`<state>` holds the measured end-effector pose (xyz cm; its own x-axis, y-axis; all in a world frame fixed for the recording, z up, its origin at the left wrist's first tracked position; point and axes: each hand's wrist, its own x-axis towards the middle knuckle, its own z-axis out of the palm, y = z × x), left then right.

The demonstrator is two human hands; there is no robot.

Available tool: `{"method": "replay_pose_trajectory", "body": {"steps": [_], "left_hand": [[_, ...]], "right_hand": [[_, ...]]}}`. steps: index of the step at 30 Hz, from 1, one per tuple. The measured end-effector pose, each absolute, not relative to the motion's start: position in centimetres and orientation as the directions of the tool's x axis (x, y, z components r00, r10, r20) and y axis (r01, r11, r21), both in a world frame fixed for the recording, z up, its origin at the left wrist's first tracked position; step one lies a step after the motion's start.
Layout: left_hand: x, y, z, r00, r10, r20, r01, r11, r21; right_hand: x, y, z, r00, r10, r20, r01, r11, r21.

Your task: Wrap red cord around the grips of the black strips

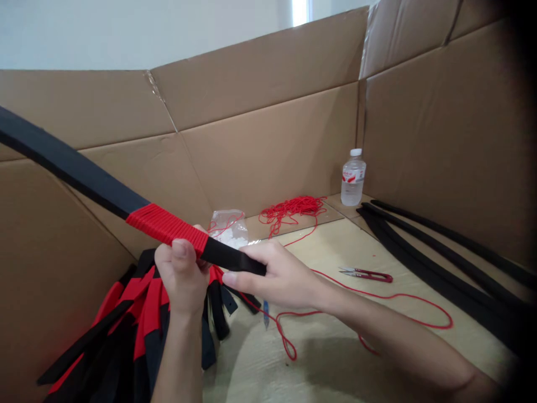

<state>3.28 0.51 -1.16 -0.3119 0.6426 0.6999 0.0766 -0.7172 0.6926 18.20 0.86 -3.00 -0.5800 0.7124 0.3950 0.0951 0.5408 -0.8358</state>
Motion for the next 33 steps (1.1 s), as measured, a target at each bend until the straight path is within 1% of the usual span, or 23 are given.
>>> {"method": "replay_pose_trajectory", "body": {"steps": [3,5,8,10,14,17,20,23,26,28,31,33], "left_hand": [[2.9,0.4,-1.1,-0.278,0.683,0.675,0.079,-0.684,0.725],[2.6,0.3,-1.1,-0.268,0.7,0.662,0.072,-0.671,0.738],[2.2,0.4,-1.2,-0.256,0.693,0.674,0.101,-0.675,0.731],[2.0,0.4,-1.3,-0.253,0.665,0.702,0.141,-0.693,0.707],[1.6,0.5,-1.4,-0.224,0.631,0.743,0.164,-0.727,0.666],[1.2,0.6,-1.4,-0.149,0.608,0.78,0.143,-0.767,0.625],[1.0,0.7,-1.5,-0.102,0.597,0.796,0.173,-0.777,0.605],[1.1,0.8,-1.6,-0.127,0.608,0.783,0.187,-0.761,0.621],[1.6,0.9,-1.8,-0.164,0.652,0.74,0.149,-0.725,0.672],[1.9,1.0,-1.9,-0.189,0.66,0.727,0.134,-0.716,0.685],[2.1,1.1,-1.9,-0.211,0.638,0.74,0.118,-0.735,0.668],[2.1,1.1,-1.8,-0.227,0.645,0.73,0.124,-0.724,0.678]], "right_hand": [[17.9,0.9,-3.4,-0.676,0.665,0.319,-0.033,0.405,-0.914],[17.8,1.0,-3.7,-0.72,0.633,0.284,-0.096,0.315,-0.944],[17.5,1.1,-3.8,-0.765,0.592,0.253,-0.144,0.226,-0.964],[17.5,1.1,-3.7,-0.787,0.566,0.245,-0.159,0.197,-0.967],[17.7,1.2,-3.0,-0.798,0.553,0.239,-0.139,0.216,-0.966],[18.0,1.4,-2.8,-0.793,0.563,0.232,-0.109,0.244,-0.964],[18.3,1.7,-2.7,-0.795,0.55,0.256,-0.118,0.273,-0.955],[18.4,2.0,-2.8,-0.783,0.559,0.272,-0.095,0.325,-0.941],[18.3,2.2,-2.8,-0.761,0.578,0.293,-0.092,0.351,-0.932],[18.2,2.3,-2.8,-0.755,0.579,0.307,-0.108,0.351,-0.93],[18.2,2.3,-2.8,-0.763,0.558,0.326,-0.151,0.337,-0.93],[18.1,2.3,-3.0,-0.766,0.564,0.309,-0.152,0.309,-0.939]]}}
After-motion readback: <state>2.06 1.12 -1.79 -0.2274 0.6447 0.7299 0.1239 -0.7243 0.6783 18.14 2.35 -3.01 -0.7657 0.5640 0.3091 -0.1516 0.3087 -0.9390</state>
